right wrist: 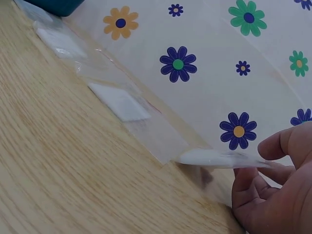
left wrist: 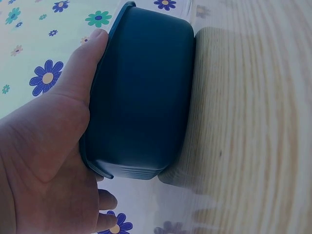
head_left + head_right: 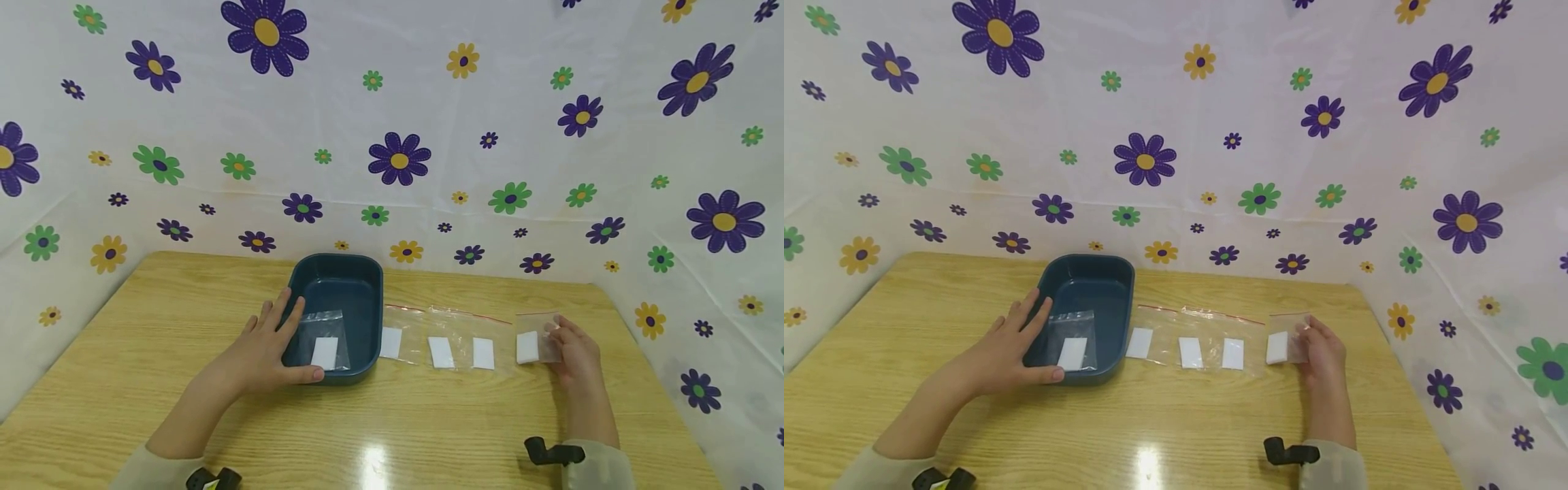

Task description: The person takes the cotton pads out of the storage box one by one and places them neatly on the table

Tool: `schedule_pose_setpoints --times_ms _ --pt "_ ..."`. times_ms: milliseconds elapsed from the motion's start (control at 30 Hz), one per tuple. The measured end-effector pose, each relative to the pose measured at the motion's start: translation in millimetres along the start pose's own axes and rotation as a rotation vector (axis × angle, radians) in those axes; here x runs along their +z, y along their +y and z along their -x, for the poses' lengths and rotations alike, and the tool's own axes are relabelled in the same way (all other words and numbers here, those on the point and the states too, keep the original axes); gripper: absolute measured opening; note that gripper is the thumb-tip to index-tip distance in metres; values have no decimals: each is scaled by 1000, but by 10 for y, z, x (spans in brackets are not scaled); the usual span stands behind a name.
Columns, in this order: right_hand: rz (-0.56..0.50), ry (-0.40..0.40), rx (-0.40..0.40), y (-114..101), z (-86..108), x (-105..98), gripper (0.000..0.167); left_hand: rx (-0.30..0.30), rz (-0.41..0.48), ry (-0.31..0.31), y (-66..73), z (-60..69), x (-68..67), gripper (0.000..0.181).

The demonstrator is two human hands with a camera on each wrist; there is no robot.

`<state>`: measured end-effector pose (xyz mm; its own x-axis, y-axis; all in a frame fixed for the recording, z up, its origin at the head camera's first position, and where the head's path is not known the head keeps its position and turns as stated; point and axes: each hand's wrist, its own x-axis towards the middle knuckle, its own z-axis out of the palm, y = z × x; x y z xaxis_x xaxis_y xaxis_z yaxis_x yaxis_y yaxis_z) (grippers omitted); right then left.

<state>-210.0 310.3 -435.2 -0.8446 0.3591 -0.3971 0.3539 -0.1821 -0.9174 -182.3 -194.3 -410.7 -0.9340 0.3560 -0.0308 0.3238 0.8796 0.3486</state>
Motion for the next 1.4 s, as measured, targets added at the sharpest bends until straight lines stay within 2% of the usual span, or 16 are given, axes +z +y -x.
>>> schedule_pose_setpoints --times_ms 233,467,700,800,1033,1200,1400 --pt "232 81 -71 -4 38 13 59 5 -1 5 -6 1 5 129" --pt "398 147 -171 9 116 21 57 6 5 10 -2 -3 10 128" --pt "551 190 -241 16 114 22 56 3 5 7 5 4 -6 128" --pt "591 196 -262 20 111 22 56 1 10 7 10 6 -13 128" --pt "657 198 -240 27 118 39 57 -5 16 7 6 5 -11 128" --pt "729 207 -256 36 131 53 59 -6 15 6 3 6 -6 129" --pt "767 216 -273 48 146 61 58 -3 16 6 14 17 -8 127"
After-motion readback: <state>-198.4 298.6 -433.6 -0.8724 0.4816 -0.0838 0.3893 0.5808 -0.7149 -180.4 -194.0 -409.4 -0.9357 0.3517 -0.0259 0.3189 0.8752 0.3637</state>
